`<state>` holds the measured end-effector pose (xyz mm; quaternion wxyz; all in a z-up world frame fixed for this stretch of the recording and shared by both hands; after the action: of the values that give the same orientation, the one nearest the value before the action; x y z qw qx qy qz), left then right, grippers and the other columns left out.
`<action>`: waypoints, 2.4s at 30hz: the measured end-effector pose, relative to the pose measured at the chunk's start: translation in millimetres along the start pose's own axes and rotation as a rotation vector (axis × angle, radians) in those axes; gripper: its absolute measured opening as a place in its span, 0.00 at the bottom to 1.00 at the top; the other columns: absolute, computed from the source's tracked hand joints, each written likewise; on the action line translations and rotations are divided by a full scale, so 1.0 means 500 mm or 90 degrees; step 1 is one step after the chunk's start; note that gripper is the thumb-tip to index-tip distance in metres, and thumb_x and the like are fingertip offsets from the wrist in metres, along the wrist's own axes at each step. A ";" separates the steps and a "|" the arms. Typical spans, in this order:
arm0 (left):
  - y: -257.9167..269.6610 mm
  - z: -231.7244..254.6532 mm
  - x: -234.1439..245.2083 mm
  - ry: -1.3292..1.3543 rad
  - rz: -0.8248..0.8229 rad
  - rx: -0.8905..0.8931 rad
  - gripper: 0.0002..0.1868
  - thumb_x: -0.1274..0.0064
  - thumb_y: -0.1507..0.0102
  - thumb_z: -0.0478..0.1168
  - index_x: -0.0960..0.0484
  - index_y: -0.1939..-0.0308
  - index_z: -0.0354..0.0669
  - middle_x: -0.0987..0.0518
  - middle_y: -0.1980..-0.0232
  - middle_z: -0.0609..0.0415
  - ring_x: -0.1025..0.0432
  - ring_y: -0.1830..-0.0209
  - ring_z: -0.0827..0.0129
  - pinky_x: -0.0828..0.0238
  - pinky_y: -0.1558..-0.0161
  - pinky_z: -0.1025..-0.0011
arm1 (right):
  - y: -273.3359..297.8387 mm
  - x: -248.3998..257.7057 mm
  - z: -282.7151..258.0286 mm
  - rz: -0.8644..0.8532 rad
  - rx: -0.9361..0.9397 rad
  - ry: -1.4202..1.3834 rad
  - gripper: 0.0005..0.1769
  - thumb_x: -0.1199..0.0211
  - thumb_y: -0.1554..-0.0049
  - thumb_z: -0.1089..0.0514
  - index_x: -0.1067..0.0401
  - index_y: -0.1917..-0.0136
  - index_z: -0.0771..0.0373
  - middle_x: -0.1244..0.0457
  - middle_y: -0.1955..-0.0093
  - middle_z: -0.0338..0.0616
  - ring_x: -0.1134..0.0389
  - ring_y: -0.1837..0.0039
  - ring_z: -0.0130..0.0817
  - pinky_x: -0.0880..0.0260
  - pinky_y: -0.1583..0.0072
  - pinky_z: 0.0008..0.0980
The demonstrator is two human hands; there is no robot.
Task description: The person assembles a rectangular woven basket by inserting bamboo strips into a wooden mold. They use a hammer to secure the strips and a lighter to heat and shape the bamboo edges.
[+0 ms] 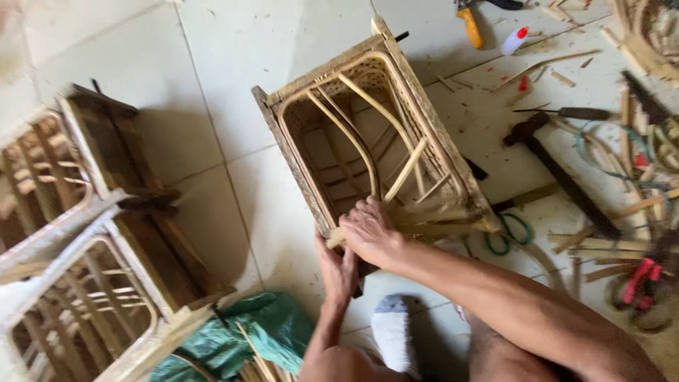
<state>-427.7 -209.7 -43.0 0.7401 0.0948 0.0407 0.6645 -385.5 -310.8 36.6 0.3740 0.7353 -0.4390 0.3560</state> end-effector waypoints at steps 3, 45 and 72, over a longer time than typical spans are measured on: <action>0.003 0.034 -0.002 -0.184 -0.002 -0.128 0.43 0.47 0.35 0.38 0.53 0.22 0.32 0.29 0.35 0.34 0.33 0.36 0.49 0.40 0.32 0.54 | 0.027 0.109 -0.044 0.074 -0.012 0.003 0.16 0.36 0.38 0.43 0.18 0.56 0.54 0.32 0.68 0.49 0.33 0.56 0.43 0.35 0.42 0.51; -0.672 0.106 -0.019 -0.055 0.097 0.332 0.27 0.39 0.38 0.60 0.23 0.80 0.43 0.27 0.82 0.55 0.35 0.87 0.70 0.38 0.85 0.68 | -0.297 0.244 0.308 -0.073 -0.410 -0.218 0.11 0.40 0.36 0.55 0.32 0.42 0.61 0.38 0.65 0.42 0.42 0.69 0.29 0.41 0.67 0.32; -0.618 0.213 0.047 -0.577 0.153 -0.315 0.28 0.55 0.28 0.60 0.17 0.47 0.37 0.16 0.56 0.41 0.35 0.37 0.36 0.42 0.43 0.32 | -0.219 0.344 0.144 0.217 -0.006 -0.844 0.31 0.71 0.32 0.38 0.52 0.20 0.47 0.41 0.27 0.49 0.38 0.44 0.11 0.34 0.67 0.16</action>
<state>-103.6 -226.2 2.8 0.6023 0.1994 -0.4524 0.6267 -209.6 -401.4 123.5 -0.0319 0.7169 -0.6865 -0.1172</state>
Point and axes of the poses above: each hand's wrist, its own y-axis away from the middle knuckle, its own x-axis out of the back of the hand, z = x × y, the point moved 6 cm from there along -y, towards the middle knuckle
